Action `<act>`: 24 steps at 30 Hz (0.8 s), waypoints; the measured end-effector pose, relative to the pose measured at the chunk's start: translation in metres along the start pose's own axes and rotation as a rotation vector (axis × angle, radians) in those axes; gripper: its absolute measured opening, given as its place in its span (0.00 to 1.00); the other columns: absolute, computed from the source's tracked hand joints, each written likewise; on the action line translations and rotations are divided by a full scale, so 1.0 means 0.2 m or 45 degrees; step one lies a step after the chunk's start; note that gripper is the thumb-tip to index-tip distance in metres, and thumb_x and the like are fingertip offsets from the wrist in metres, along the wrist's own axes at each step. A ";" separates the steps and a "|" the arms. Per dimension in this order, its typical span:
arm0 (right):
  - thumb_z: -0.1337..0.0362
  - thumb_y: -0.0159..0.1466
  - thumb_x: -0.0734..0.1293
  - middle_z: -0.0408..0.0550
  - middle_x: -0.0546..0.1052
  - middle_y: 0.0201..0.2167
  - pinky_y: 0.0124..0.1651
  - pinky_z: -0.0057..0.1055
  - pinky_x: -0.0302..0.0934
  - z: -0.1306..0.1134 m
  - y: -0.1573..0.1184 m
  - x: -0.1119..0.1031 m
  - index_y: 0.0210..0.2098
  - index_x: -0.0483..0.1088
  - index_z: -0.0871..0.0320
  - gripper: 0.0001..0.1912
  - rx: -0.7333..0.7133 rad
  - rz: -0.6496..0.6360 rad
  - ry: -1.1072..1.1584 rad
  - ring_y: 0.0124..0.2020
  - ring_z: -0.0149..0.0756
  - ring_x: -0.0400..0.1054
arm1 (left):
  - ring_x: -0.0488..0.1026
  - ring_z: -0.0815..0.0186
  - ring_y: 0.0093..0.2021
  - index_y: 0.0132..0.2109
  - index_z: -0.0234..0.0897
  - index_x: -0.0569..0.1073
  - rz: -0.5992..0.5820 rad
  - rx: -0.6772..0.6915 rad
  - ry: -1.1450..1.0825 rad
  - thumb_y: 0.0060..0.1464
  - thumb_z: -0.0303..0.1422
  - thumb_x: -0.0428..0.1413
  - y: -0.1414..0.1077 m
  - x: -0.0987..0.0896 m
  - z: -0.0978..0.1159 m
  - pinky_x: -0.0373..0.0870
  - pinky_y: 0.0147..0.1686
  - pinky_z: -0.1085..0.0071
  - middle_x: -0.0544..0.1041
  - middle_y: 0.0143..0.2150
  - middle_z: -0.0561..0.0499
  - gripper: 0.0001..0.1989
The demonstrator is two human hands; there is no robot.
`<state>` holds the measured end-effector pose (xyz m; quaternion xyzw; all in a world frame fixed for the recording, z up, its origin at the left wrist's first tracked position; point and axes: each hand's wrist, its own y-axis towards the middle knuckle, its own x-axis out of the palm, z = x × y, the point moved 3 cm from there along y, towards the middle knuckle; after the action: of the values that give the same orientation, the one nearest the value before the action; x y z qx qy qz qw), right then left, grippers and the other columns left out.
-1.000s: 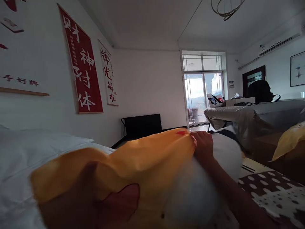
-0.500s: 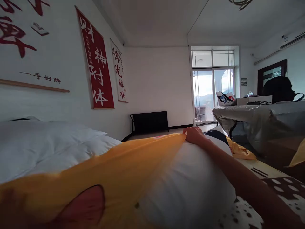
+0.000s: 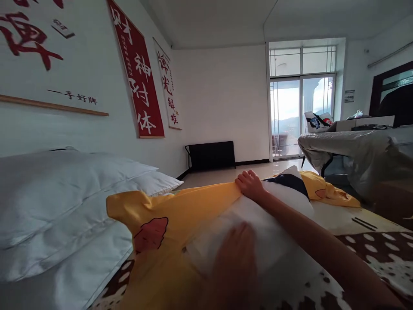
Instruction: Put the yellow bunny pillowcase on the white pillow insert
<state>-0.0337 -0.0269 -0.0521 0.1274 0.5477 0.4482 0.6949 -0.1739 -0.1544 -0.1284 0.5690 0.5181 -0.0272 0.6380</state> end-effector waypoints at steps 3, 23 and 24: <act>0.72 0.67 0.52 0.52 0.74 0.30 0.37 0.37 0.47 -0.02 -0.03 -0.10 0.33 0.72 0.59 0.18 -0.108 0.083 -0.088 0.35 0.40 0.61 | 0.53 0.58 0.65 0.64 0.39 0.53 -0.084 -0.093 0.059 0.58 0.37 0.46 0.08 0.25 -0.04 0.57 0.60 0.55 0.58 0.66 0.47 0.28; 0.65 0.63 0.61 0.47 0.76 0.37 0.49 0.35 0.54 -0.06 -0.18 0.45 0.36 0.69 0.58 0.06 0.020 -0.117 0.229 0.42 0.38 0.67 | 0.70 0.60 0.43 0.36 0.37 0.75 0.108 -0.096 0.401 0.52 0.31 0.51 -0.45 0.67 -0.17 0.61 0.50 0.60 0.77 0.38 0.48 0.08; 0.62 0.63 0.61 0.48 0.76 0.38 0.50 0.35 0.54 -0.07 -0.18 0.45 0.37 0.69 0.57 0.08 0.012 -0.109 0.245 0.43 0.38 0.67 | 0.70 0.58 0.45 0.39 0.37 0.75 -0.016 -0.181 0.418 0.53 0.35 0.52 -0.45 0.68 -0.20 0.62 0.50 0.58 0.77 0.41 0.48 0.10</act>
<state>-0.0283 0.0168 -0.1388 0.0635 0.6188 0.4259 0.6570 -0.1936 -0.0810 -0.2779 0.5160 0.6196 0.0989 0.5832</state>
